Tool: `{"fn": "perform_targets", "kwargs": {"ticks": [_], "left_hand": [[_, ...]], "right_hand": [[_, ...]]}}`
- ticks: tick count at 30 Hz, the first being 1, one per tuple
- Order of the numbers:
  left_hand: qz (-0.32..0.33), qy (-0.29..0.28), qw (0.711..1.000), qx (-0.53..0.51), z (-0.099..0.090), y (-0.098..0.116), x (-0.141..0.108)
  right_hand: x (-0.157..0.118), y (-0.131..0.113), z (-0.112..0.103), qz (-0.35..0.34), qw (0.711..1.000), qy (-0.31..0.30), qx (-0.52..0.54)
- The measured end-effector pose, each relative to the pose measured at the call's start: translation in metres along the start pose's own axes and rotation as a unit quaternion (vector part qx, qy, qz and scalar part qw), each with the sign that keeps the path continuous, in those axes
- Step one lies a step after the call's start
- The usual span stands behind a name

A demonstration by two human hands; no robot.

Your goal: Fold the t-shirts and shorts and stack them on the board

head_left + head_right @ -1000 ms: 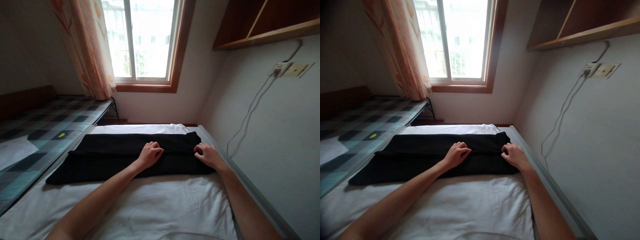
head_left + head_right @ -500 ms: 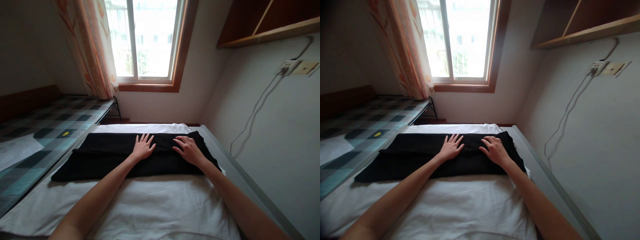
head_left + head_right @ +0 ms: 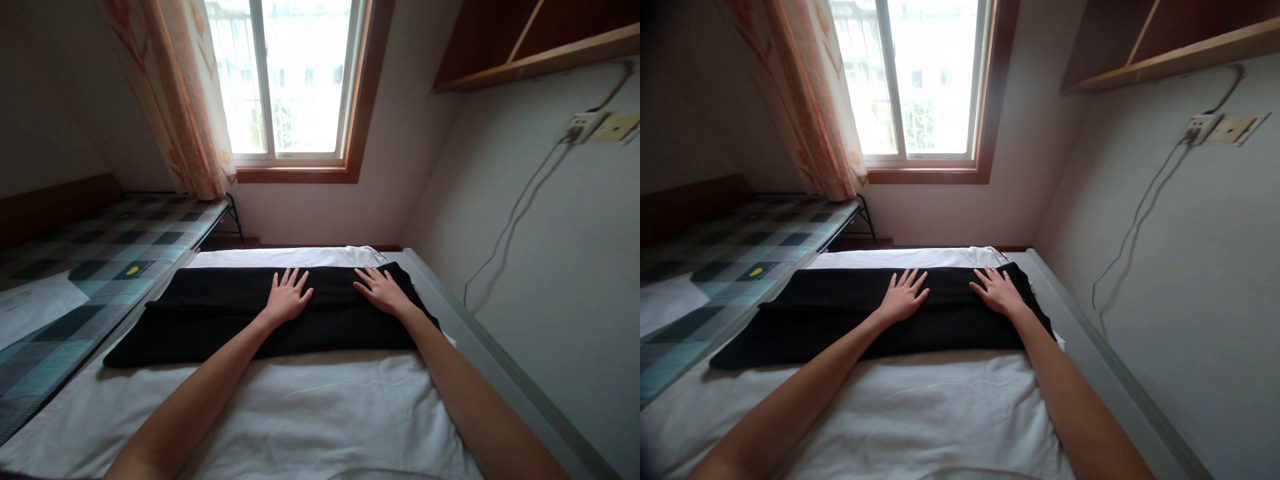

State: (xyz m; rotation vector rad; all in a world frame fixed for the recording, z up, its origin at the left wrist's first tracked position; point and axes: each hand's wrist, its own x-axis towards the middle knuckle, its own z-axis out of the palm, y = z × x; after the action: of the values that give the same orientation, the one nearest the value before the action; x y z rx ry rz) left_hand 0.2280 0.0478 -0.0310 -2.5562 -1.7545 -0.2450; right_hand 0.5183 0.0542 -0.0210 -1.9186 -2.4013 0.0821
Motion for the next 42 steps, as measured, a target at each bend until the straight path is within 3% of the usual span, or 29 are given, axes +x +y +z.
{"fn": "perform_targets", "kwargs": {"ticks": [4, 8, 17, 20, 25, 29, 33, 42], "left_hand": [[0.003, 0.005, 1.0, 0.001, 0.0, 0.0, -0.001], [0.004, 0.012, 1.0, 0.003, 0.002, 0.0, -0.001], [-0.003, 0.006, 1.0, -0.005, -0.001, 0.002, -0.001], [-0.003, 0.007, 1.0, -0.006, -0.001, 0.001, -0.001], [-0.004, 0.011, 1.0, -0.015, -0.002, 0.003, -0.001], [-0.063, 0.006, 0.998, -0.027, -0.005, -0.003, -0.001], [-0.125, 0.004, 0.992, 0.002, -0.009, -0.034, -0.008], [-0.294, -0.005, 0.954, 0.051, -0.03, -0.156, -0.069]], "right_hand": [[0.002, 0.018, 0.004, 0.039, 0.999, 0.018, -0.008], [0.001, 0.027, 0.007, 0.03, 0.998, 0.055, -0.009], [-0.018, -0.004, -0.007, -0.051, 0.969, 0.233, -0.07], [-0.017, -0.013, -0.003, -0.074, 0.977, 0.197, -0.031], [-0.011, -0.013, 0.012, -0.029, 0.996, 0.088, -0.007], [-0.009, -0.01, 0.014, -0.013, 0.997, 0.07, -0.009], [-0.007, -0.008, 0.014, -0.008, 0.998, 0.068, -0.008], [-0.007, -0.008, 0.016, -0.009, 0.997, 0.079, -0.004]]}}
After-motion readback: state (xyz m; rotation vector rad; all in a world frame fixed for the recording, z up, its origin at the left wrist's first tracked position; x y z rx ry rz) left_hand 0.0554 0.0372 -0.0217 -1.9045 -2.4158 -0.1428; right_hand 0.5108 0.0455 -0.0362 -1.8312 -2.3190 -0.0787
